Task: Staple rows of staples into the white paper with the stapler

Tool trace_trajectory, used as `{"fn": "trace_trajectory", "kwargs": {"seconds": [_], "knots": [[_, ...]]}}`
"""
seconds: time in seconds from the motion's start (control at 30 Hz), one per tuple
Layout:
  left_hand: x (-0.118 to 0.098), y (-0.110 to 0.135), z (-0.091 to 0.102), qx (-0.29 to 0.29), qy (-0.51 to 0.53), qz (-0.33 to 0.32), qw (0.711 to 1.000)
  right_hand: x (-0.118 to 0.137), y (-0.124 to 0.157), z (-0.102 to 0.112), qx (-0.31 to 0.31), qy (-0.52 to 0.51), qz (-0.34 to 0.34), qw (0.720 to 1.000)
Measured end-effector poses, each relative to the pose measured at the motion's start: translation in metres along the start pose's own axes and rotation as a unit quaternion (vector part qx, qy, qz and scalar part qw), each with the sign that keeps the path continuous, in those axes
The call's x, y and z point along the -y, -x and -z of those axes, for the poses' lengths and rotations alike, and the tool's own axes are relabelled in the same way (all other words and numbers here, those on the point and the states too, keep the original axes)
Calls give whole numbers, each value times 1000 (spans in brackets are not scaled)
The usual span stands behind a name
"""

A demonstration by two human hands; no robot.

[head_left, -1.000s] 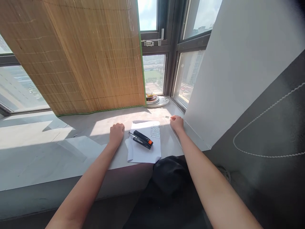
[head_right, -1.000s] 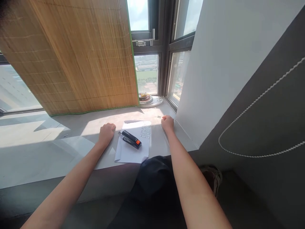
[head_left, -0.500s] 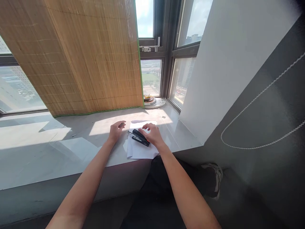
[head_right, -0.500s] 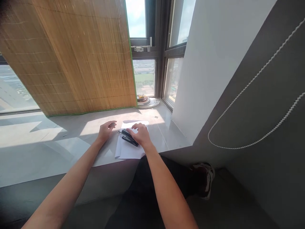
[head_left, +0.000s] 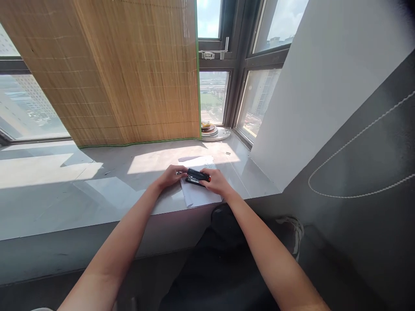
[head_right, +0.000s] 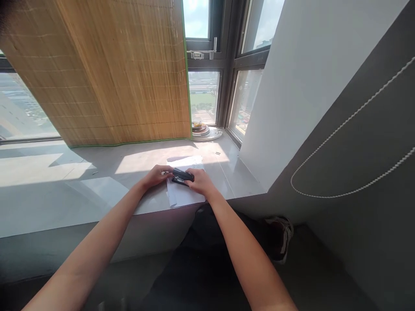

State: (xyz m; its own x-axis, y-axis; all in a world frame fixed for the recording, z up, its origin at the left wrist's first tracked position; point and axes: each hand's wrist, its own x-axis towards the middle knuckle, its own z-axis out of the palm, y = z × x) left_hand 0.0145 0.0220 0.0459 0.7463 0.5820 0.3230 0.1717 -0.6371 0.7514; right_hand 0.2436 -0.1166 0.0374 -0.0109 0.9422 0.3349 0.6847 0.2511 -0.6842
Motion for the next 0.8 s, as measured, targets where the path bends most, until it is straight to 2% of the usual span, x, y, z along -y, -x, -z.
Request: {"fn": "trace_trajectory", "kwargs": {"seconds": [0.37,0.63,0.8], "knots": [[-4,3,9,78,-21,-11,997,-5,0,1,-4,-29,-17,999],[4,4,7,56,-29,-33,997,-9,-1,0,-10,-31,-6,999],[3,3,2,29,-31,-53,998,-12,-4,3,-67,-88,-7,994]]}}
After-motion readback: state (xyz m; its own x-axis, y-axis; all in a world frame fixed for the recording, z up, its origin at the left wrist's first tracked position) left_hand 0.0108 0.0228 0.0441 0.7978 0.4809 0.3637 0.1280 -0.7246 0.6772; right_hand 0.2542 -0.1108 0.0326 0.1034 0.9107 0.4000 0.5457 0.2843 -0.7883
